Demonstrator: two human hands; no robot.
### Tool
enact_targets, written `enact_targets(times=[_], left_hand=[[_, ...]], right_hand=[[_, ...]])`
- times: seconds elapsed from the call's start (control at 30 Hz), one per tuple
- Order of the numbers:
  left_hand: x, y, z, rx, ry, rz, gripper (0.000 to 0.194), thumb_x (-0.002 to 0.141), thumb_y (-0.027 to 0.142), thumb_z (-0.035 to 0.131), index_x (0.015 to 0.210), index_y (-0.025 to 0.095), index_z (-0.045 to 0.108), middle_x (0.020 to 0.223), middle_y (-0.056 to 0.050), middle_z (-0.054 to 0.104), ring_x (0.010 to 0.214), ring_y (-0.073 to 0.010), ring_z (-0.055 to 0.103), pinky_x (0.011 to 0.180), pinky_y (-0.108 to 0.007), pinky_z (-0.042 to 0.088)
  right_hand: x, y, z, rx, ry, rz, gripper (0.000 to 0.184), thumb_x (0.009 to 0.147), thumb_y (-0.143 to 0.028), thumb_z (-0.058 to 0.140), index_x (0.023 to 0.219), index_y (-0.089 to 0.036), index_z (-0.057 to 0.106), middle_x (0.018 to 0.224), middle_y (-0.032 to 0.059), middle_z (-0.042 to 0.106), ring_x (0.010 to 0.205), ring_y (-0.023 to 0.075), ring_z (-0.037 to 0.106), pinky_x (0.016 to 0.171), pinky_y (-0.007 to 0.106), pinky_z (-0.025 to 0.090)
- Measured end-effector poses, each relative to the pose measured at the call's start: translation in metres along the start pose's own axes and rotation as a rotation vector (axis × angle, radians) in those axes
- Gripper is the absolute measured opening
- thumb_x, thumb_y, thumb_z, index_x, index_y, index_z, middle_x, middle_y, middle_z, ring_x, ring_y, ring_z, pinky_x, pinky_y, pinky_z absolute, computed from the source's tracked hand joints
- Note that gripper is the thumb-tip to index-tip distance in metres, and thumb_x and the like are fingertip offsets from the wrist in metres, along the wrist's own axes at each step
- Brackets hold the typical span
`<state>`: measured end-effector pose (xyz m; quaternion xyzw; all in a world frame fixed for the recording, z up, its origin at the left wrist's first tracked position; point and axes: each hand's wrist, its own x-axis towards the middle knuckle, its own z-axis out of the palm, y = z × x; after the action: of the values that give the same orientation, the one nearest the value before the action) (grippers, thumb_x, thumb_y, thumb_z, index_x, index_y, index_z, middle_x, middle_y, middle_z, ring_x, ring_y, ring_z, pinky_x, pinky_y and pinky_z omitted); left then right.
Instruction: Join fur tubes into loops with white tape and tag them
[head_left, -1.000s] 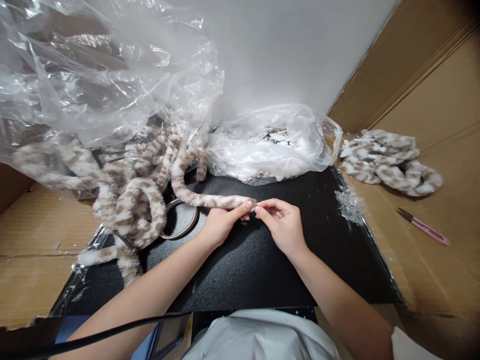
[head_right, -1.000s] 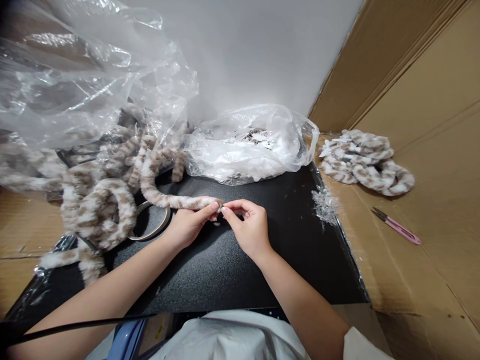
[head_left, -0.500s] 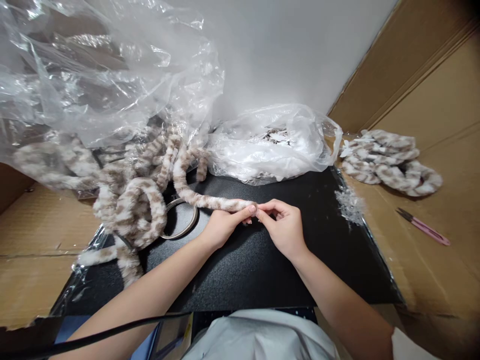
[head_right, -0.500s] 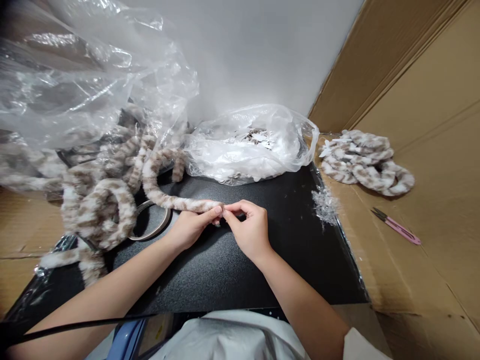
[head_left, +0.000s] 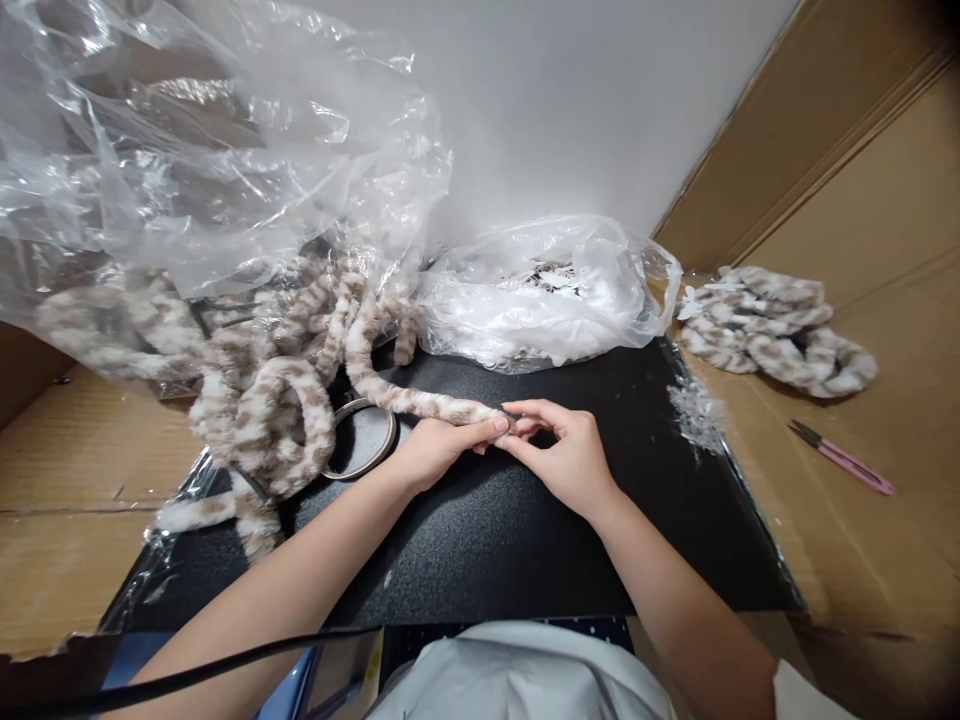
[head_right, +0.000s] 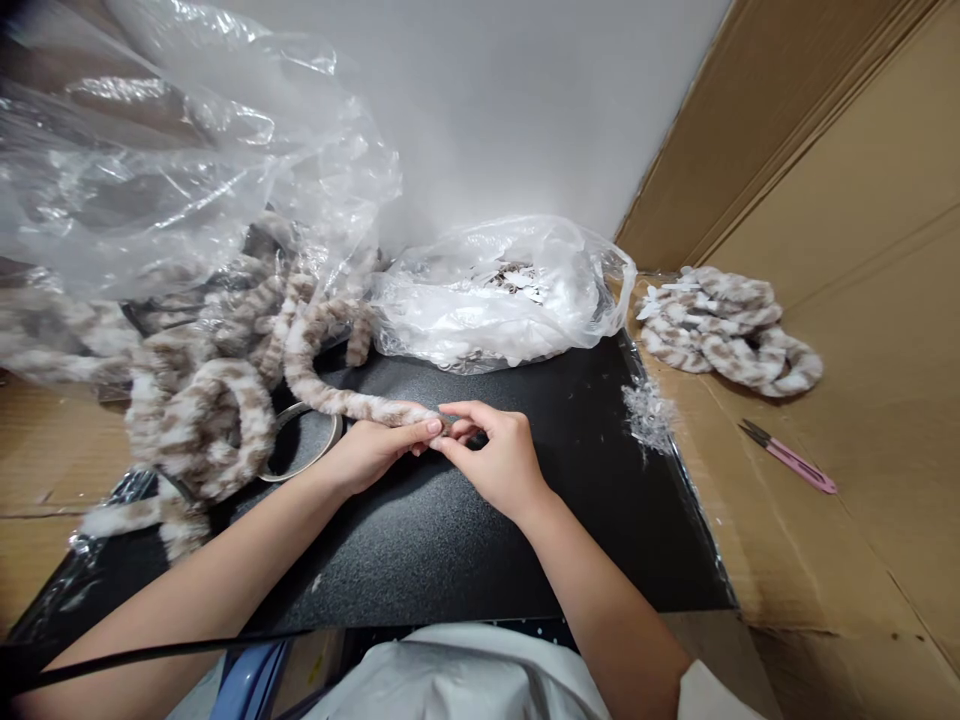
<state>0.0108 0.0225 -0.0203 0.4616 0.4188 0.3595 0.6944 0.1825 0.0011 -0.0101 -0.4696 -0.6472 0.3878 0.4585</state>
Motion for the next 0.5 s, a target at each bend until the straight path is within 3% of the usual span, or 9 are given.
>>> enact_targets(times=[0.23,0.37,0.5], left_hand=[[-0.003,0.005,0.009,0.108,0.104,0.019,0.029,0.07,0.041,0.076,0.075,0.014,0.072,0.07,-0.002,0.064,0.064,-0.0119,0.049,0.057,-0.023,0.033],[-0.008,0.012,0.012,0.182,0.148,-0.043,0.037,0.071,0.048,0.073,0.061,0.014,0.067,0.054,0.002,0.049,0.056,-0.0106,0.04,0.054,-0.024,0.028],[-0.01,0.016,0.011,0.176,0.116,-0.075,0.044,0.07,0.051,0.072,0.05,0.015,0.056,0.049,0.004,0.04,0.053,-0.0098,0.035,0.052,-0.025,0.023]], right_hand=[[-0.004,-0.001,0.007,-0.071,0.086,-0.136,0.028,0.075,-0.013,0.072,0.101,-0.019,0.075,0.083,0.0043,0.076,0.067,0.0161,0.069,0.067,0.028,0.056],[-0.004,0.0,0.009,-0.028,0.082,-0.085,0.024,0.075,-0.012,0.07,0.097,-0.018,0.076,0.082,0.0048,0.075,0.069,0.0162,0.068,0.068,0.029,0.056],[-0.002,0.005,0.008,0.097,0.055,0.007,0.015,0.074,-0.017,0.072,0.088,-0.02,0.077,0.081,0.0046,0.075,0.068,0.0167,0.068,0.066,0.028,0.055]])
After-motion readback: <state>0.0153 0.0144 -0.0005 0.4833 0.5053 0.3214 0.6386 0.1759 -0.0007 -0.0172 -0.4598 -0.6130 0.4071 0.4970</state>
